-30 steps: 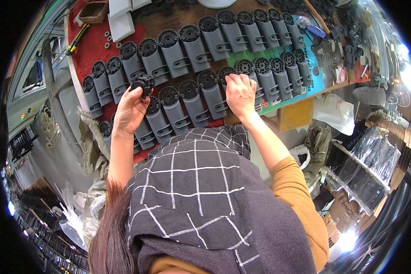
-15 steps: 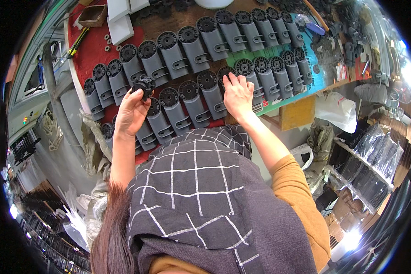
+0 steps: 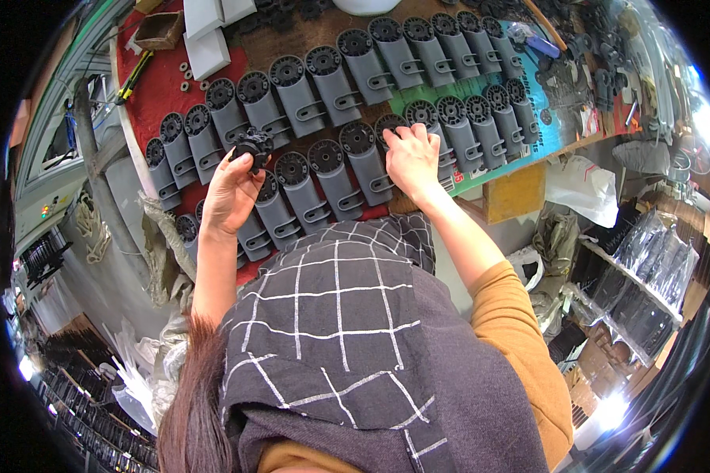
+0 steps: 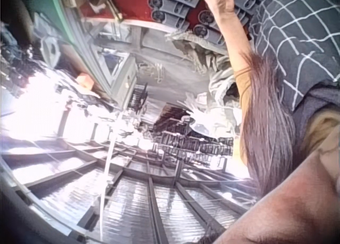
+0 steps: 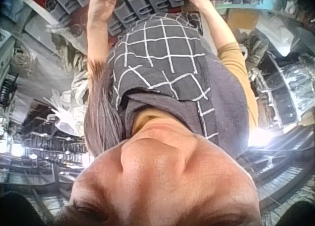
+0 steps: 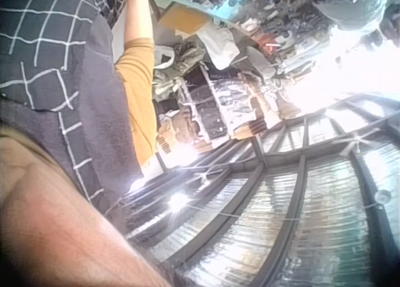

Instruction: The person applies a white substance to small black plastic parts with a brush, places them into gray cylindrical holders, and then assembles a wheel by inserting a spring and bearing into a gray wheel housing. The person uses a heat gun on the assembled wheel.

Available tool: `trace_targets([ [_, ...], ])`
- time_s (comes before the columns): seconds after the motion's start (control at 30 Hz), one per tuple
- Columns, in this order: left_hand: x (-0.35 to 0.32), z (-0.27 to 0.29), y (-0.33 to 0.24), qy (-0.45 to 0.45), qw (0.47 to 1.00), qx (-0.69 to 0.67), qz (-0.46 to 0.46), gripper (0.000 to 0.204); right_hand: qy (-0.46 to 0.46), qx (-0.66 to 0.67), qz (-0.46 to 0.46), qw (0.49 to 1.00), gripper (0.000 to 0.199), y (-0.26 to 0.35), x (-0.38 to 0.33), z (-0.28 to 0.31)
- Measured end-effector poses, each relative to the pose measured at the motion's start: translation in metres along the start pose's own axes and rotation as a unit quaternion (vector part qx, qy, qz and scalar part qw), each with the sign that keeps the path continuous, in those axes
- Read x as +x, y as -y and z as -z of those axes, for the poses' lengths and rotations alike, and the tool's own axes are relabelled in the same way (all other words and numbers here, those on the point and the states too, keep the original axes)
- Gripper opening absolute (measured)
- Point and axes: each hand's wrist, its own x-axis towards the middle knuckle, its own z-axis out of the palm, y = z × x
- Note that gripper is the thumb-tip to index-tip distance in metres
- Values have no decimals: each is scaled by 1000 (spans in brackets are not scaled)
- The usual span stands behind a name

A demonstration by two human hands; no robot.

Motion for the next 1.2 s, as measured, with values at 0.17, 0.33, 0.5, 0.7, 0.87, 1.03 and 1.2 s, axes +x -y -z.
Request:
trace_targets([
  [0.17, -1, -8, -2, -18, 1000, -1, 11, 22, 2, 15, -15, 1000, 33, 14, 11, 20],
  [0.33, -2, -35, 6, 15, 998, 28, 51, 25, 51, 531, -14, 846, 19, 61, 24, 60],
  [0.5, -3, -53, 12, 3, 997, 30, 76, 25, 93, 702, -118, 696, 11, 83, 24, 82],
  [0.7, 2, -41, 11, -5, 997, 18, 77, 19, -17, 589, -145, 795, 18, 25, 9, 62],
  [0.87, 4, -30, 7, -4, 998, 23, 64, 17, -65, 128, -216, 966, 20, -62, 18, 34],
  [1.03, 8, -32, 4, 4, 998, 17, 59, 16, -42, 50, -147, 987, 21, -66, 33, 1],
  [1.2, 7, -32, 3, -1, 998, 15, 57, 16, -49, 82, -128, 987, 9, -60, 32, -3],
])
